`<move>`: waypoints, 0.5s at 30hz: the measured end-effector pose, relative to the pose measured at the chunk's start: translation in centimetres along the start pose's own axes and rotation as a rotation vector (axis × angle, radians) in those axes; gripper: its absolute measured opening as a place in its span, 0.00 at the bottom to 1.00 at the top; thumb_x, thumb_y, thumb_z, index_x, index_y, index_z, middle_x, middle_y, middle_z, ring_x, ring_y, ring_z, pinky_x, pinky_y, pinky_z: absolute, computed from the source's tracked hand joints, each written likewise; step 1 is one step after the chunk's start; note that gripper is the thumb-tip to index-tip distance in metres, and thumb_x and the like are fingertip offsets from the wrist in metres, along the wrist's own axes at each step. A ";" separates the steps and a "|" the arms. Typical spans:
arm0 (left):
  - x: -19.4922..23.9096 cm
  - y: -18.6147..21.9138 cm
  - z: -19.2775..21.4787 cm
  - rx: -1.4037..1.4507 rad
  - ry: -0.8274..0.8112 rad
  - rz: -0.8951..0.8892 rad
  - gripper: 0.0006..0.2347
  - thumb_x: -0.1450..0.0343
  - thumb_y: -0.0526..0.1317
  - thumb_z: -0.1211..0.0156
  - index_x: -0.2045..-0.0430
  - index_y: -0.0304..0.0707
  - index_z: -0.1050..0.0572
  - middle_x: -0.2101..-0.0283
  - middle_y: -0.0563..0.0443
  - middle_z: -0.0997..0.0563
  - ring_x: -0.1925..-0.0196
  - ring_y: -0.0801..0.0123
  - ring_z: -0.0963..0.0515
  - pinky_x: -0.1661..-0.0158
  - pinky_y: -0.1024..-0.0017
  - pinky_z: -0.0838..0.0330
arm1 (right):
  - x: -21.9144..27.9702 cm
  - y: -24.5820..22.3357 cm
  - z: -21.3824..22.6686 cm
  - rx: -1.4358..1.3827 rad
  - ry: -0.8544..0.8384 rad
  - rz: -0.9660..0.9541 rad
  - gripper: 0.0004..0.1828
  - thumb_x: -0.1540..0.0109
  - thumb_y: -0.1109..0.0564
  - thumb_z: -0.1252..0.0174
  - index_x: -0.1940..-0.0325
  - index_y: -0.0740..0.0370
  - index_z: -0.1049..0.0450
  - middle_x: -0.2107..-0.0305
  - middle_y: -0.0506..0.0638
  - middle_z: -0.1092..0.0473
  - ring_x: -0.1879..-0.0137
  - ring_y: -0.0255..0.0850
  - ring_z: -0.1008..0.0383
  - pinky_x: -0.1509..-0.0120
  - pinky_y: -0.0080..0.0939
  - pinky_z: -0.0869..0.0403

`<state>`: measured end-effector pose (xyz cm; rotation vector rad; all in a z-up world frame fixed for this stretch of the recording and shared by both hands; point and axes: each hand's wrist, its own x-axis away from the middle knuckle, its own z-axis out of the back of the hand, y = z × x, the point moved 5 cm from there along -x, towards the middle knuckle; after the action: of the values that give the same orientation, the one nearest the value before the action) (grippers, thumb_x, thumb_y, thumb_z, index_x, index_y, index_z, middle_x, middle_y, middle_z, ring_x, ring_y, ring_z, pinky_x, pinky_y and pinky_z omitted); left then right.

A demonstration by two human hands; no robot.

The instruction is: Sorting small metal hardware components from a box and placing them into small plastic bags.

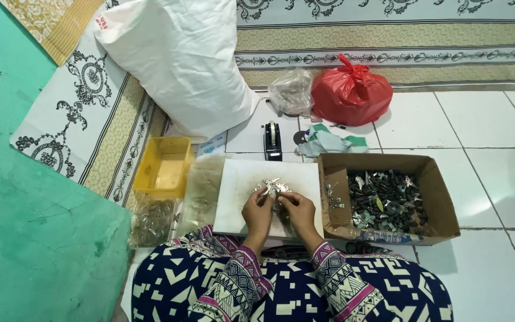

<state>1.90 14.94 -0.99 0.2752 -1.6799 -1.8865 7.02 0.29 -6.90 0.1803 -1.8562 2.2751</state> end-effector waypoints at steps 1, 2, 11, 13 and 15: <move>-0.2 -0.1 -0.1 -0.003 -0.003 0.005 0.16 0.34 0.39 0.30 0.52 0.42 0.19 0.56 0.39 0.15 0.50 0.53 0.16 0.53 0.62 0.19 | 0.1 -0.2 0.1 0.001 0.002 -0.006 0.14 0.44 0.53 0.27 0.55 0.54 0.15 0.70 0.51 0.21 0.67 0.37 0.21 0.66 0.37 0.23; -0.5 0.1 0.0 -0.117 0.043 -0.073 0.15 0.32 0.37 0.35 0.50 0.43 0.19 0.55 0.40 0.15 0.50 0.53 0.16 0.52 0.62 0.20 | 0.2 -0.6 0.4 0.078 0.020 0.036 0.14 0.44 0.53 0.27 0.54 0.52 0.15 0.68 0.52 0.21 0.64 0.40 0.20 0.62 0.38 0.22; -0.7 0.0 -1.7 -0.252 0.222 -0.493 0.15 0.33 0.30 0.41 0.52 0.45 0.19 0.56 0.46 0.14 0.55 0.57 0.14 0.57 0.64 0.19 | 1.7 -1.9 1.2 0.296 0.028 0.282 0.12 0.41 0.56 0.32 0.53 0.51 0.16 0.65 0.53 0.25 0.58 0.50 0.21 0.53 0.45 0.22; -0.4 0.5 -2.7 -0.232 0.231 -0.631 0.16 0.33 0.28 0.41 0.53 0.47 0.19 0.57 0.51 0.14 0.58 0.63 0.14 0.59 0.67 0.19 | 0.9 -2.2 2.1 0.288 0.025 0.284 0.12 0.41 0.56 0.32 0.54 0.49 0.16 0.66 0.51 0.25 0.60 0.46 0.20 0.55 0.43 0.22; 0.4 2.0 -4.0 -0.227 0.150 -0.763 0.16 0.34 0.27 0.40 0.56 0.49 0.18 0.59 0.54 0.14 0.59 0.64 0.14 0.66 0.71 0.20 | -0.5 -2.4 3.3 0.256 0.005 0.294 0.12 0.42 0.59 0.32 0.54 0.50 0.16 0.66 0.51 0.24 0.61 0.45 0.19 0.58 0.40 0.21</move>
<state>4.27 11.33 0.32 1.0505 -1.3337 -2.4843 7.99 -2.52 -4.07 -0.0675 -1.6773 2.7045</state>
